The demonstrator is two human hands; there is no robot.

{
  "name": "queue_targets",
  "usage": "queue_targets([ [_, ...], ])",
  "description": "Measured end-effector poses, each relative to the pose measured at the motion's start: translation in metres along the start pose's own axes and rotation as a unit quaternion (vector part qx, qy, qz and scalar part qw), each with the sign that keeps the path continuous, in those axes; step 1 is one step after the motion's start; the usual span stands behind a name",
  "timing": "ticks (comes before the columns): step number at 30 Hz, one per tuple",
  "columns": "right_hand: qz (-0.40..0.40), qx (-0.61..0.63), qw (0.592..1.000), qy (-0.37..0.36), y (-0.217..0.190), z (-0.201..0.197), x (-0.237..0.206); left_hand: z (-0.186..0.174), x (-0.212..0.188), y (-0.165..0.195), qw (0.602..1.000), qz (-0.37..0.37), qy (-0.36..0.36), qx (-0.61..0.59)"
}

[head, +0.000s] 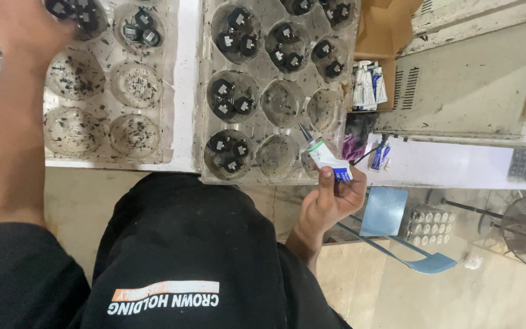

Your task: The person picks small black components one at a time from an egg-carton-style tray and squeezes adhesive from a tube onto each component, then places it back into the tray. Around 00:30 the person wipes the tube tip with a cloth before resuming applying adhesive to more components.

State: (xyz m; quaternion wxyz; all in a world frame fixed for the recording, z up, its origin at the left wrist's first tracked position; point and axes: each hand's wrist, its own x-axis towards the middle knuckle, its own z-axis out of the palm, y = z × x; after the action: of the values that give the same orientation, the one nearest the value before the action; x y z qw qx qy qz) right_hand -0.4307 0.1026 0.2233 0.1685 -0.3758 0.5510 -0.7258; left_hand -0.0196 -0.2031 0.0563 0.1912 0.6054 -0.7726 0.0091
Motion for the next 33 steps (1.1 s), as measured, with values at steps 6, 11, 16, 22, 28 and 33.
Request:
queue_targets([
  [6, 0.157, 0.263, 0.946, -0.102, 0.023, -0.011, 0.003, -0.030, -0.032, 0.106, 0.823, -0.036, -0.002, -0.566],
  [11, 0.127, 0.232, 0.959, -0.099, 0.016, 0.002, -0.012, -0.090, -0.054, 0.199, 0.749, -0.024, 0.059, -0.660],
  [16, -0.028, 0.102, 0.990, -0.097, -0.001, 0.024, -0.023, -0.140, -0.058, 0.232, 0.686, 0.015, 0.033, -0.726],
  [22, -0.097, 0.083, 0.987, -0.095, -0.010, 0.036, -0.027, -0.164, -0.064, 0.243, 0.677, -0.045, -0.019, -0.734],
  [28, -0.094, -0.010, 0.989, -0.111, -0.024, 0.041, -0.029, -0.176, -0.075, 0.246, 0.680, -0.024, -0.061, -0.730],
  [33, -0.188, -0.081, 0.967, -0.152, -0.032, 0.044, -0.026, -0.182, -0.080, 0.253, 0.687, -0.040, -0.106, -0.718],
])
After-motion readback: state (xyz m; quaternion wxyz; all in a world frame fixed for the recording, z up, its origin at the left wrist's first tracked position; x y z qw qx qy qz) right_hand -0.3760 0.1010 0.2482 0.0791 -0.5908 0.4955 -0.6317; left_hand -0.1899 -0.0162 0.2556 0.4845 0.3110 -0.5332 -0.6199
